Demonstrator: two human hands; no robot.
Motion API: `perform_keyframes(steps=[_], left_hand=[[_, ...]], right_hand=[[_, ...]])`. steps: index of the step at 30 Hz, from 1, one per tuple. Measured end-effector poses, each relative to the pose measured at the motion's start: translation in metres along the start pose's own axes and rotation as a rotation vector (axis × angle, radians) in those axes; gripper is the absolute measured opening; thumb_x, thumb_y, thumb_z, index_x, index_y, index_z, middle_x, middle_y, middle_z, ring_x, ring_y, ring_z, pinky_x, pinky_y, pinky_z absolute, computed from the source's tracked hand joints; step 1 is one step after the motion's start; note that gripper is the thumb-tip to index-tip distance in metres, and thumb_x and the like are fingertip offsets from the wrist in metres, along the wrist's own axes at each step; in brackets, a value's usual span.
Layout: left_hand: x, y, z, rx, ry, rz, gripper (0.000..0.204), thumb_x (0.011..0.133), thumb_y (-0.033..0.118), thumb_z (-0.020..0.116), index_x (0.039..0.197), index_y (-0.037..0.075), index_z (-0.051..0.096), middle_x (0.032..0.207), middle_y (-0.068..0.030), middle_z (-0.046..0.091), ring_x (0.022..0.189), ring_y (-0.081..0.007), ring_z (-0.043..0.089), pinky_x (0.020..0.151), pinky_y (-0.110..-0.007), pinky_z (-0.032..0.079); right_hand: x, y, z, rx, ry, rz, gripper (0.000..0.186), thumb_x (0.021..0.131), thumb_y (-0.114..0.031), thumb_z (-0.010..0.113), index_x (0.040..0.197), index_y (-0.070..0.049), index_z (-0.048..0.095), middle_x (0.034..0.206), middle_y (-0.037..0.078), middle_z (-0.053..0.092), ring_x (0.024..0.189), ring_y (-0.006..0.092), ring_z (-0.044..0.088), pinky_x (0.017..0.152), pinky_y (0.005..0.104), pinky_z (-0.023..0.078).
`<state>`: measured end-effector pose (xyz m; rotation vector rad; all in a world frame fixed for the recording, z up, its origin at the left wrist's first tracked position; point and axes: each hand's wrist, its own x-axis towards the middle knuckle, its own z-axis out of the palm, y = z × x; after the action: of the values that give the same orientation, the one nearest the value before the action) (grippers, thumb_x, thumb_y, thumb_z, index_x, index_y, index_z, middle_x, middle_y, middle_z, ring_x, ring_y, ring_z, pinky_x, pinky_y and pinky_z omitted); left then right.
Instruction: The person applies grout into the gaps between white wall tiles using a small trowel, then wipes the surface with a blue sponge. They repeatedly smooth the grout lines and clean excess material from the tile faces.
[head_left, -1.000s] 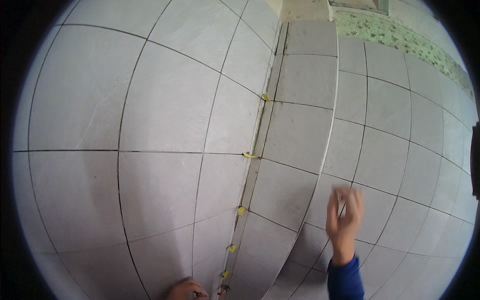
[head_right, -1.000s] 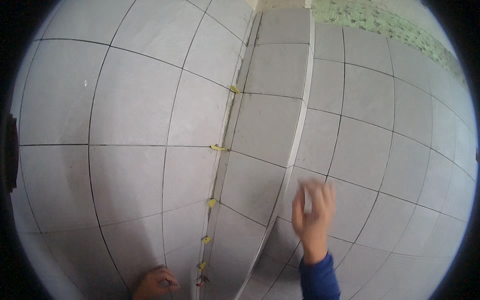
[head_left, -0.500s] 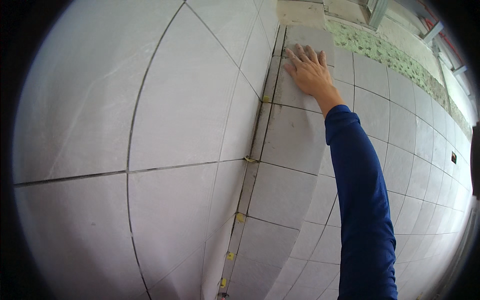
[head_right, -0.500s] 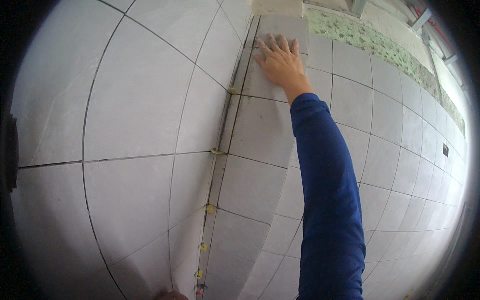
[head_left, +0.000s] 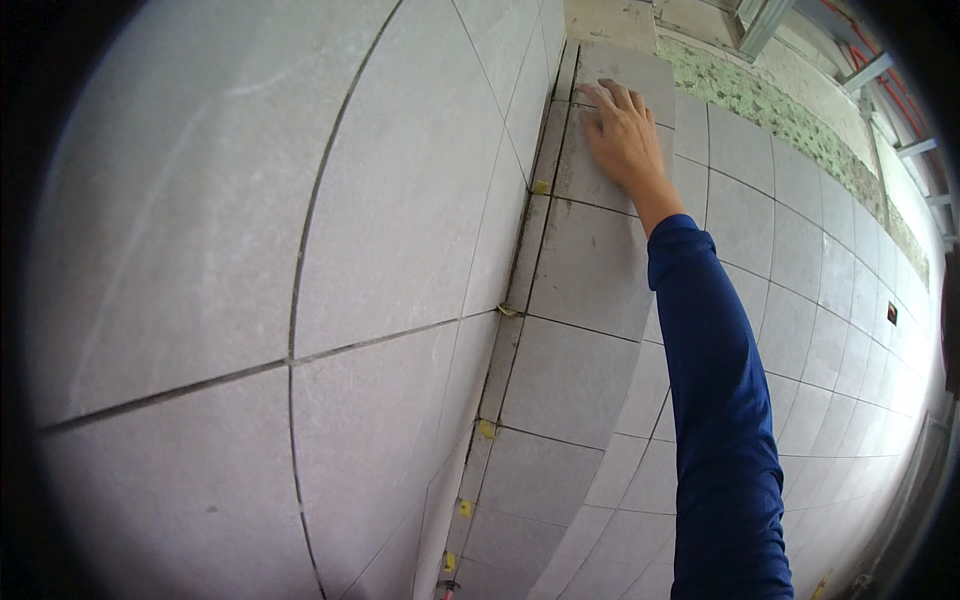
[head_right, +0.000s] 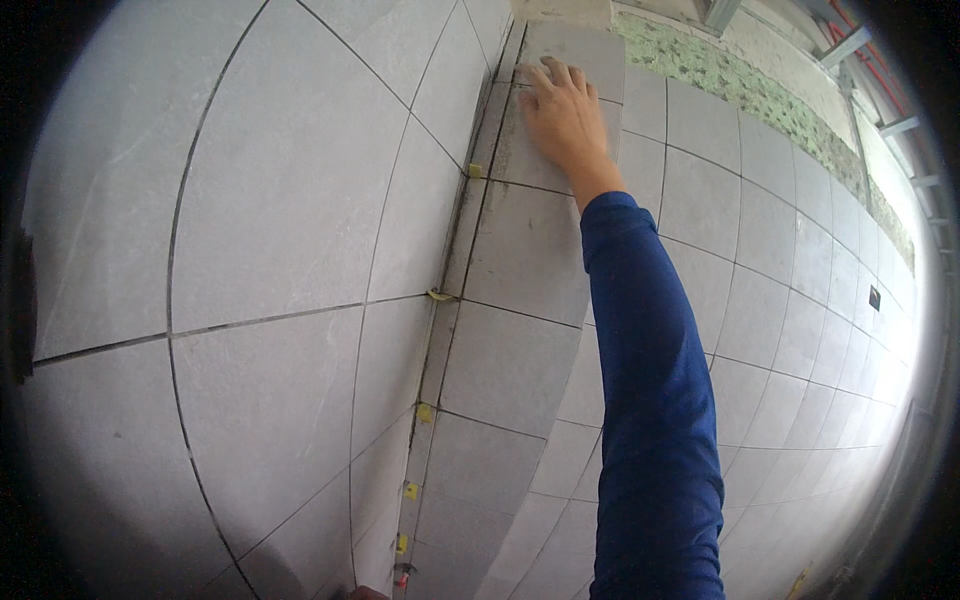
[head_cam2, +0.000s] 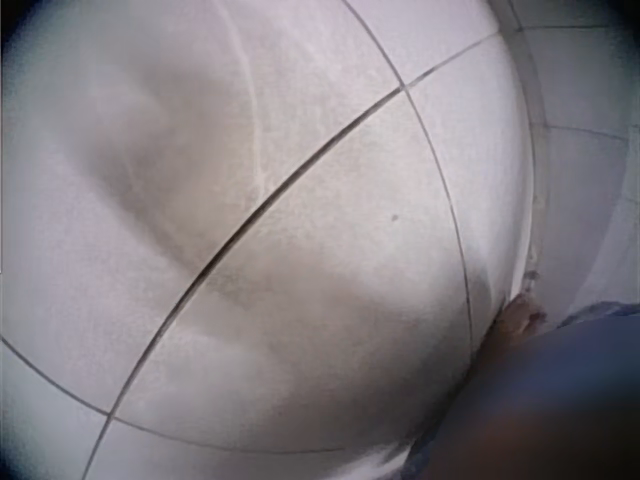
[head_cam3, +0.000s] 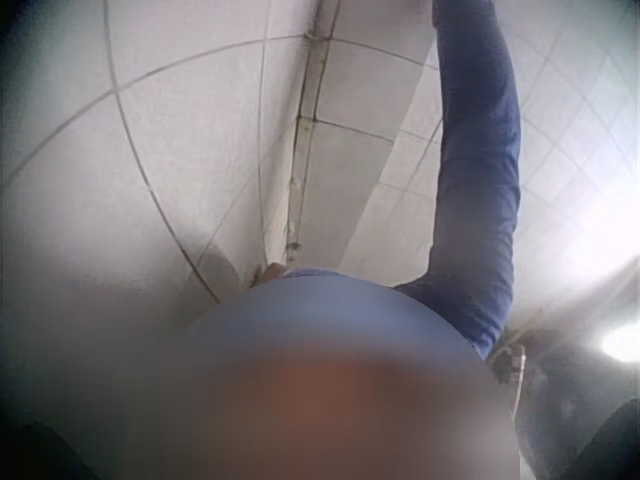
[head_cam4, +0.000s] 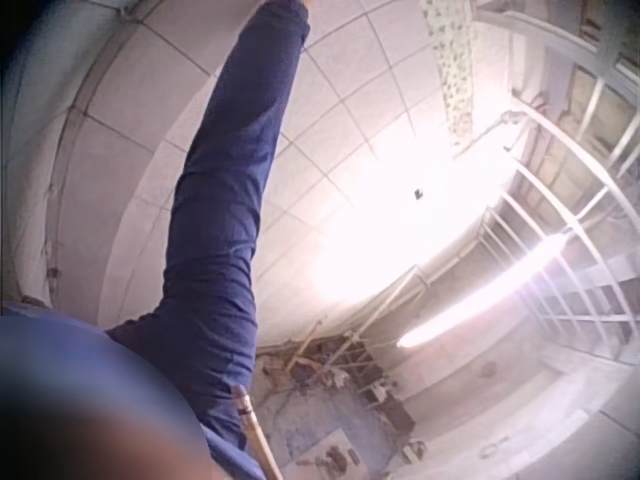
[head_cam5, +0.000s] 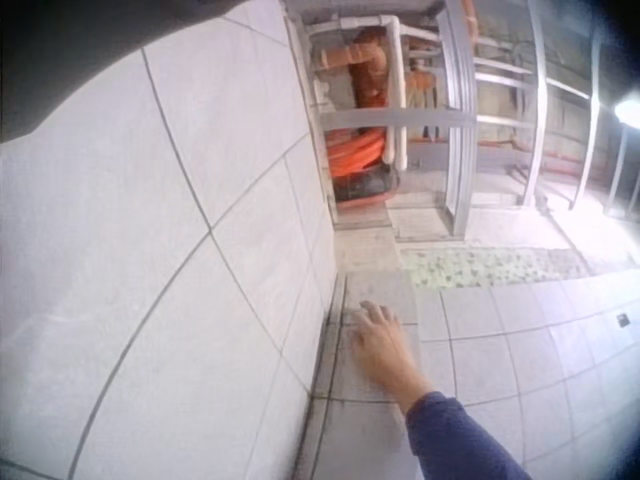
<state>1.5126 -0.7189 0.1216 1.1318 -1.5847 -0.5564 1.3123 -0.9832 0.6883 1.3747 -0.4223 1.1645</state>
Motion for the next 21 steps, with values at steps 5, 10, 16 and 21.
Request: perform_keyframes(steps=[5,10,16,21], left_hand=[[0.000,0.004,0.000,-0.008,0.001,0.006,0.010,0.088,0.016,0.073,0.089,0.006,0.070,0.091,-0.0147,0.068,0.090,-0.0311,0.066,0.086,-0.041,0.052],[-0.002,0.007,0.000,-0.009,0.008,0.002,0.010,0.088,0.015,0.073,0.089,0.006,0.070,0.090,-0.0145,0.068,0.089,-0.0308,0.066,0.085,-0.041,0.052],[0.000,0.008,0.000,-0.009,0.012,-0.007,0.010,0.088,0.015,0.073,0.089,0.006,0.069,0.090,-0.0143,0.068,0.089,-0.0305,0.066,0.085,-0.041,0.052],[0.002,0.008,0.000,-0.012,0.014,-0.017,0.010,0.088,0.015,0.074,0.089,0.006,0.069,0.089,-0.0141,0.068,0.088,-0.0303,0.066,0.084,-0.041,0.052]], right_hand=[[0.012,-0.003,0.007,-0.207,-0.080,-0.096,0.041,0.105,-0.027,0.048,0.144,-0.028,0.060,0.160,0.007,0.044,0.145,0.0326,0.041,0.121,0.0538,0.030],[0.018,-0.005,0.013,-0.261,-0.118,-0.083,0.038,0.108,-0.033,0.046,0.143,-0.032,0.061,0.163,0.004,0.042,0.146,0.0326,0.040,0.124,0.0509,0.027],[0.016,-0.004,0.015,-0.266,-0.117,-0.091,0.041,0.105,-0.028,0.047,0.144,-0.029,0.059,0.162,0.008,0.042,0.147,0.0336,0.039,0.123,0.0554,0.027],[0.016,-0.003,0.018,-0.261,-0.095,-0.082,0.042,0.104,-0.027,0.049,0.145,-0.030,0.059,0.161,0.008,0.043,0.147,0.0334,0.040,0.122,0.0560,0.027]])
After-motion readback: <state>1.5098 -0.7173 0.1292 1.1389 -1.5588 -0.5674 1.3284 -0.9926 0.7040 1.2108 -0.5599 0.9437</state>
